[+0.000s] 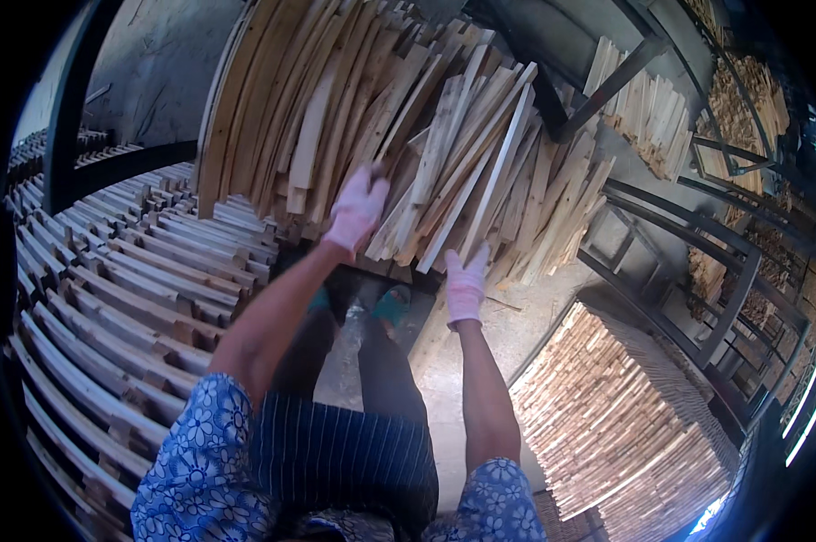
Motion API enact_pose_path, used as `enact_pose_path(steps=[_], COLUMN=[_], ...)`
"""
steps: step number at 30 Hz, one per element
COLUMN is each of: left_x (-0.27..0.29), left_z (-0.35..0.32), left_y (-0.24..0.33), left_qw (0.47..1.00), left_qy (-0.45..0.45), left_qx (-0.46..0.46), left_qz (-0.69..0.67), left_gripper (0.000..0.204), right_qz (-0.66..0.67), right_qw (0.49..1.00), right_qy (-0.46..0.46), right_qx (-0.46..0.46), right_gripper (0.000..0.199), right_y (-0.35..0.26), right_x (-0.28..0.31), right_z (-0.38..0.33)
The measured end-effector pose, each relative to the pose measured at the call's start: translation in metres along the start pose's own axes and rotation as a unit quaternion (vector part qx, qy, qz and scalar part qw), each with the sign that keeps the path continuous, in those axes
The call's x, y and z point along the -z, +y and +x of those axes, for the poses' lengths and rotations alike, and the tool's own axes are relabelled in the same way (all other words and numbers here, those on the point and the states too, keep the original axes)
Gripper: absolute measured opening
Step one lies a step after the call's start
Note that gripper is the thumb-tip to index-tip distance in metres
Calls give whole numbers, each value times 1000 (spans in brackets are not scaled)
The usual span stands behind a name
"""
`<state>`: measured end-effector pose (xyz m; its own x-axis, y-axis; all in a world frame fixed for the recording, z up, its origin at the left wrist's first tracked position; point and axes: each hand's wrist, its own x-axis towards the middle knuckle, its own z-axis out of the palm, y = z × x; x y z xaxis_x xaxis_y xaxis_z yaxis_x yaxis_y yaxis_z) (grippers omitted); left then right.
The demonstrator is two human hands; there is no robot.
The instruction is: The person repeatedly picks up bundles of wooden planks from a rack and stacks them onto a large pile. They wear pink gloves and handle the wood by hand, arranging the planks in layers.
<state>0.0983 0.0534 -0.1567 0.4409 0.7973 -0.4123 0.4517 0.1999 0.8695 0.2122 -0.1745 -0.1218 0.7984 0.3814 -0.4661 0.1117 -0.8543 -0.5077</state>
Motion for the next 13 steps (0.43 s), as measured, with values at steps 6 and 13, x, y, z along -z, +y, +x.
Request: enact_pose_path(steps=[6,13], left_x=[-34,-59], left_z=[136,118], left_y=[-2,6], left_qw=[967,944], left_qy=[-109,-177], left_qx=[111,6], left_qz=[204,278], left_gripper=[62,71], right_qz=[96,299], right_qw=[986,925], right_qy=[-119,-87], right_qx=[-63,-217], right_gripper=[102,118], right_y=[-20,-2], right_x=[-36,-66], right_z=[74,91])
